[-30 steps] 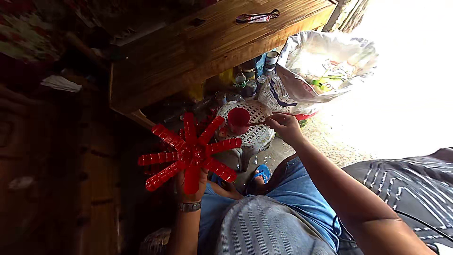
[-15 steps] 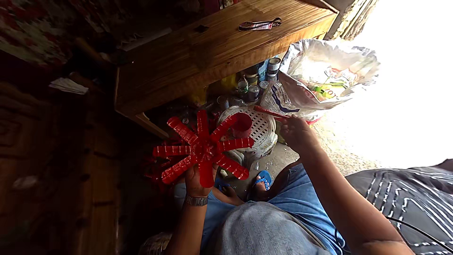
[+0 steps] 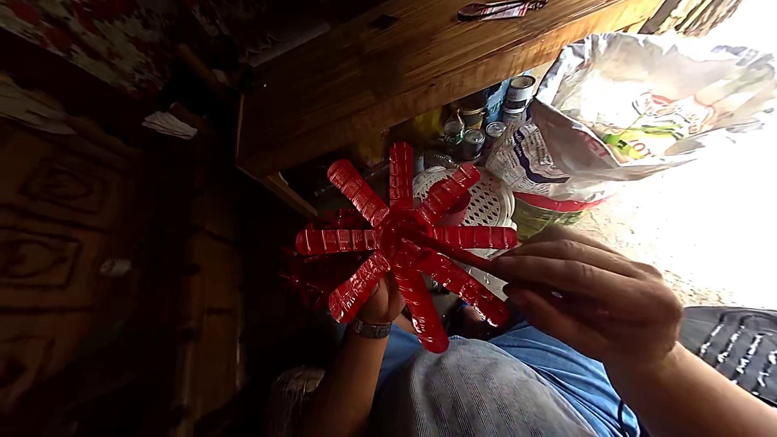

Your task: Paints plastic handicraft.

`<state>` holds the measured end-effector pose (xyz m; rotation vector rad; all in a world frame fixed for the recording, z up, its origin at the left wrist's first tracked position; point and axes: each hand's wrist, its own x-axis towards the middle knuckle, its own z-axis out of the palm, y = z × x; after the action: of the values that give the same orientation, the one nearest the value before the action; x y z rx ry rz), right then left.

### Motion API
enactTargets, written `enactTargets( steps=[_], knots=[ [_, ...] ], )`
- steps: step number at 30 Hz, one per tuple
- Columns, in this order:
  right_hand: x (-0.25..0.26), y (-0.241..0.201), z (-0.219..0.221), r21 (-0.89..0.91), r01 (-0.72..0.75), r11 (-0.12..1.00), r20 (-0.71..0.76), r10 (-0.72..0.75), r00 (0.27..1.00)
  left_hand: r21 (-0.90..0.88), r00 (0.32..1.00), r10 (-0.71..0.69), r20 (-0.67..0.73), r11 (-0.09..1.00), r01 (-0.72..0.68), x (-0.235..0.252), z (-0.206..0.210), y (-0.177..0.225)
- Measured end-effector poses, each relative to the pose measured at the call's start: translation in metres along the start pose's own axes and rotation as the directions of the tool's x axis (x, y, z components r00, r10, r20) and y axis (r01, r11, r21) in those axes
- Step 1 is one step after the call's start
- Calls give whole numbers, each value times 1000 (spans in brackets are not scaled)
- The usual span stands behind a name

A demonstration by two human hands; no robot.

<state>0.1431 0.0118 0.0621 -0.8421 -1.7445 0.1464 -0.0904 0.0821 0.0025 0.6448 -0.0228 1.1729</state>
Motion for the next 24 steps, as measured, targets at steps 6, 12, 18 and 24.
enactTargets(
  steps=[6,12,18,24],
  knots=[
    [6,-2,5,-42,36,998,22,-35,999,83,995,79,65,993,-84,-8,16,0],
    [5,-3,6,-42,29,999,29,-28,999,198,979,140,146,966,-167,-7,13,-1],
    [8,-4,5,-50,41,998,10,-40,999,94,985,103,135,989,-116,-7,13,-5],
    [6,-6,5,-59,45,997,14,-45,999,11,993,29,113,999,-30,-8,6,-2]
  ],
)
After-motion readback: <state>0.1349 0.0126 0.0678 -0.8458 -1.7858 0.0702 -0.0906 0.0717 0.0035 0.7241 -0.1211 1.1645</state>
